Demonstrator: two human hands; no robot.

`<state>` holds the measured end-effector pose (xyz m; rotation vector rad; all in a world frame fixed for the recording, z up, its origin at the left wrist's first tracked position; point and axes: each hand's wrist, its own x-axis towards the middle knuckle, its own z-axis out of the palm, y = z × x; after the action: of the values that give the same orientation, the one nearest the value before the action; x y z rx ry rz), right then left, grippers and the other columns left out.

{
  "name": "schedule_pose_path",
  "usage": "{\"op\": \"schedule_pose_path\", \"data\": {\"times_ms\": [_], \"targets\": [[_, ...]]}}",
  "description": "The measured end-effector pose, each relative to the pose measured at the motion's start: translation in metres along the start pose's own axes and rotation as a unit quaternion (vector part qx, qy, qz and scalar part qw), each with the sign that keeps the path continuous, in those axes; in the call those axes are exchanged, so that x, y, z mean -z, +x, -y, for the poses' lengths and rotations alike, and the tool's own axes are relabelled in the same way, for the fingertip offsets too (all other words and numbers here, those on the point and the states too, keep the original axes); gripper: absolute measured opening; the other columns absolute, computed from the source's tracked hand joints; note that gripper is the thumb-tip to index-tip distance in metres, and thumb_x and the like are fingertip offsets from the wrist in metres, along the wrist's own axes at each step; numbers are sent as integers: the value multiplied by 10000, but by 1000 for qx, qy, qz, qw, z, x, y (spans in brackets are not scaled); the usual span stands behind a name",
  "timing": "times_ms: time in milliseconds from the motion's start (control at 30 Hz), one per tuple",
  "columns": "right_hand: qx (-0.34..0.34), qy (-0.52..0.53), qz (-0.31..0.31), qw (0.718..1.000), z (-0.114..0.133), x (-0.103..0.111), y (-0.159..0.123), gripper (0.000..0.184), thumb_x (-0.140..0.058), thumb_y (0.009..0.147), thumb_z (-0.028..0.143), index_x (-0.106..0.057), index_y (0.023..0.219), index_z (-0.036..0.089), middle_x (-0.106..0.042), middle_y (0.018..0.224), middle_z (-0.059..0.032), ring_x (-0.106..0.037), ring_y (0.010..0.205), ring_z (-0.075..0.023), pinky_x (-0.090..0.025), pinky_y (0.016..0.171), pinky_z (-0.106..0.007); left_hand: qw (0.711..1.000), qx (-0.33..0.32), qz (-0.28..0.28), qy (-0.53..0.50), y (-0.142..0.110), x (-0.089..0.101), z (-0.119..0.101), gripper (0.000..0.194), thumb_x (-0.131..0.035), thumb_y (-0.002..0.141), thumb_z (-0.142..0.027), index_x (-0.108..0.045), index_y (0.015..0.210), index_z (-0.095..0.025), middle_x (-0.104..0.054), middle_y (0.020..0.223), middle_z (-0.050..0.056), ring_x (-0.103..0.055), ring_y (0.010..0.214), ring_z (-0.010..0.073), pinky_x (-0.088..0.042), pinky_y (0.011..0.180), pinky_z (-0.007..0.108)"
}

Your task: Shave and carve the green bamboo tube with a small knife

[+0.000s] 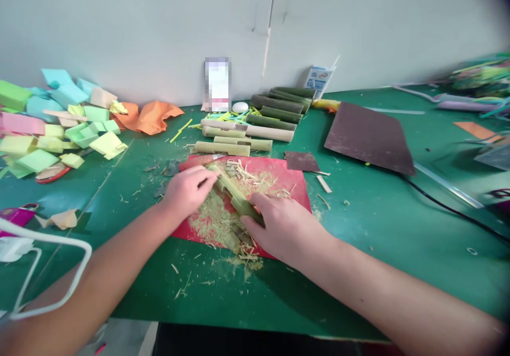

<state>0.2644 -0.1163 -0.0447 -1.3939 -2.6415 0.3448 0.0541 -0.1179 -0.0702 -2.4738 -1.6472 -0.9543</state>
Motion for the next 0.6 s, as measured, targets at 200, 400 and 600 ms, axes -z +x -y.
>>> {"op": "schedule_pose_path", "data": {"times_ms": [200, 400, 600], "targets": [[4, 0, 6, 1000, 0, 1, 0, 122, -494, 817, 309, -517, 805, 189, -633, 720, -35, -568, 601, -154, -255, 496, -276, 991, -86, 92, -34, -5, 0, -12, 236, -473, 910, -270, -670, 1014, -192, -638, 728, 31, -599, 637, 122, -473, 569, 229], [-5, 1, 9, 1000, 0, 1, 0, 143, -490, 813, 328, -516, 780, 191, -613, 682, -23, -548, 579, -148, -246, 487, -270, 999, -26, 38, -12, -4, 0, -10, 224, -471, 912, -261, -672, 966, -178, -667, 822, 49, -621, 727, 142, -490, 667, 265], [-5, 10, -6, 1000, 0, 0, 1, 159, -494, 813, 343, -509, 767, 191, -615, 687, -23, -555, 591, -153, -261, 495, -268, 1000, 3, 2, 10, 0, 0, -4, 222, -480, 909, -265, -679, 908, -166, -674, 836, 61, -631, 776, 158, -493, 707, 284]]}}
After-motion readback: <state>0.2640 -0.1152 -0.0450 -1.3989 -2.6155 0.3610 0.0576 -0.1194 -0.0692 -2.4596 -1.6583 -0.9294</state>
